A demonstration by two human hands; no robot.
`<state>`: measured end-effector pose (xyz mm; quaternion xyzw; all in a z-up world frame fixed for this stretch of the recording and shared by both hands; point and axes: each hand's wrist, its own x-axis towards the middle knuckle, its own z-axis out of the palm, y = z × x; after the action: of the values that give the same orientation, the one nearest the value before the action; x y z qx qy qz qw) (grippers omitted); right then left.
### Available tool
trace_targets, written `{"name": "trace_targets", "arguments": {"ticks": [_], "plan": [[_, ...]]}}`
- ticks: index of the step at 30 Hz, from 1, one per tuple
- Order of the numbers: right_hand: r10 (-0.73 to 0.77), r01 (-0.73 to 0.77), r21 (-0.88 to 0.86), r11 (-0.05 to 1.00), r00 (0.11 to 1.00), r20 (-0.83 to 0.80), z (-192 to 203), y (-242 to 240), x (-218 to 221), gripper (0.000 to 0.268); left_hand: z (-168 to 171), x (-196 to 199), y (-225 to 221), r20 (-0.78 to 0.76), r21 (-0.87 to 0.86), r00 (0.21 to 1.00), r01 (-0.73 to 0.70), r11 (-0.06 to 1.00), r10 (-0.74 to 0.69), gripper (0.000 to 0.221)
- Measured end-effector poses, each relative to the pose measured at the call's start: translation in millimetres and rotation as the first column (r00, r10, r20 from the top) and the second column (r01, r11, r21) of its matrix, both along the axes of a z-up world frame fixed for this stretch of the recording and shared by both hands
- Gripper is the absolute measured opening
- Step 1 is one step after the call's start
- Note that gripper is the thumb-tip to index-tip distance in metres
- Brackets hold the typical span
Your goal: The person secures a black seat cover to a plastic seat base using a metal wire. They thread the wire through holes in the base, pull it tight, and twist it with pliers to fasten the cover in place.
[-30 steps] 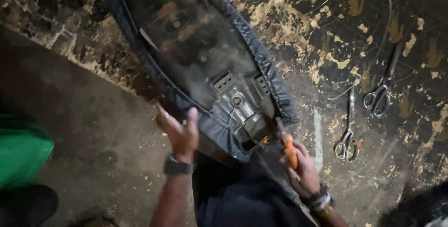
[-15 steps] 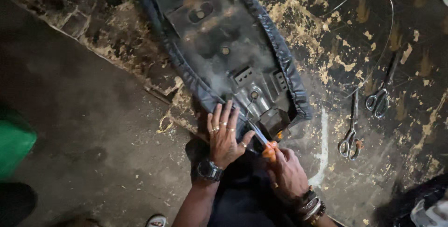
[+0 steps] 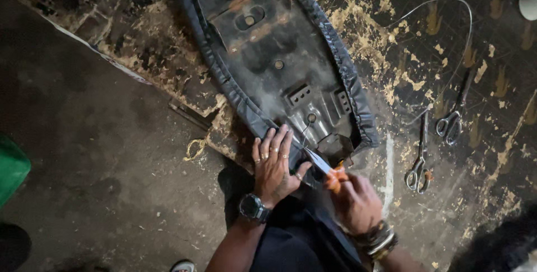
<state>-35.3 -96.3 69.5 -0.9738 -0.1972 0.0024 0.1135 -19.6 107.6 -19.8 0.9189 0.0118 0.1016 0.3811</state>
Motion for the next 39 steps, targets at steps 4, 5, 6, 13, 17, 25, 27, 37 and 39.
{"name": "trace_targets", "arguments": {"ticks": [4,5,6,13,17,25,27,37,39], "plan": [[0.238,-0.238,-0.019,0.971,0.971,0.023,9.5,-19.5,37.5,0.027,4.8,2.1,1.0,0.03,0.045,0.999,-0.039,0.998,0.038,0.084],[0.273,-0.273,-0.005,0.962,0.962,0.001,11.0,-21.9,44.9,0.026,6.1,4.0,1.8,0.059,0.053,0.997,-0.054,0.997,0.051,0.083],[0.307,-0.307,0.009,0.952,0.951,-0.021,11.5,-22.8,50.2,0.025,7.2,6.2,2.1,0.074,0.056,0.995,-0.067,0.996,0.063,0.082],[0.143,-0.142,0.03,0.989,0.918,-0.37,0.6,-36.2,54.8,0.028,11.0,7.9,-1.8,0.081,0.095,0.99,-0.119,0.988,0.111,0.072],[0.088,-0.047,0.08,0.996,0.754,-0.651,-19.2,-52.2,80.3,0.026,12.5,10.9,-5.2,0.051,0.087,0.989,-0.145,0.986,0.141,0.069],[-0.02,0.502,-0.103,0.859,-0.168,-0.986,-55.8,-83.4,125.4,0.033,15.8,18.0,-9.0,0.075,0.08,0.966,-0.253,0.964,0.248,0.067],[0.105,0.544,-0.024,0.839,-0.205,-0.973,-57.4,-101.1,123.2,0.039,15.6,18.7,-9.1,0.096,0.05,0.969,-0.231,0.972,0.226,0.068],[-0.203,0.692,0.308,0.653,0.552,-0.809,-79.7,-294.0,28.0,0.055,-23.8,-5.6,4.5,-0.007,-0.447,0.926,-0.34,0.827,0.376,0.095],[-0.607,0.751,-0.062,0.658,0.479,-0.634,-88.2,-287.6,18.5,0.052,-34.9,-3.5,8.2,-0.126,-0.686,0.928,-0.336,0.646,0.349,0.091]]}}
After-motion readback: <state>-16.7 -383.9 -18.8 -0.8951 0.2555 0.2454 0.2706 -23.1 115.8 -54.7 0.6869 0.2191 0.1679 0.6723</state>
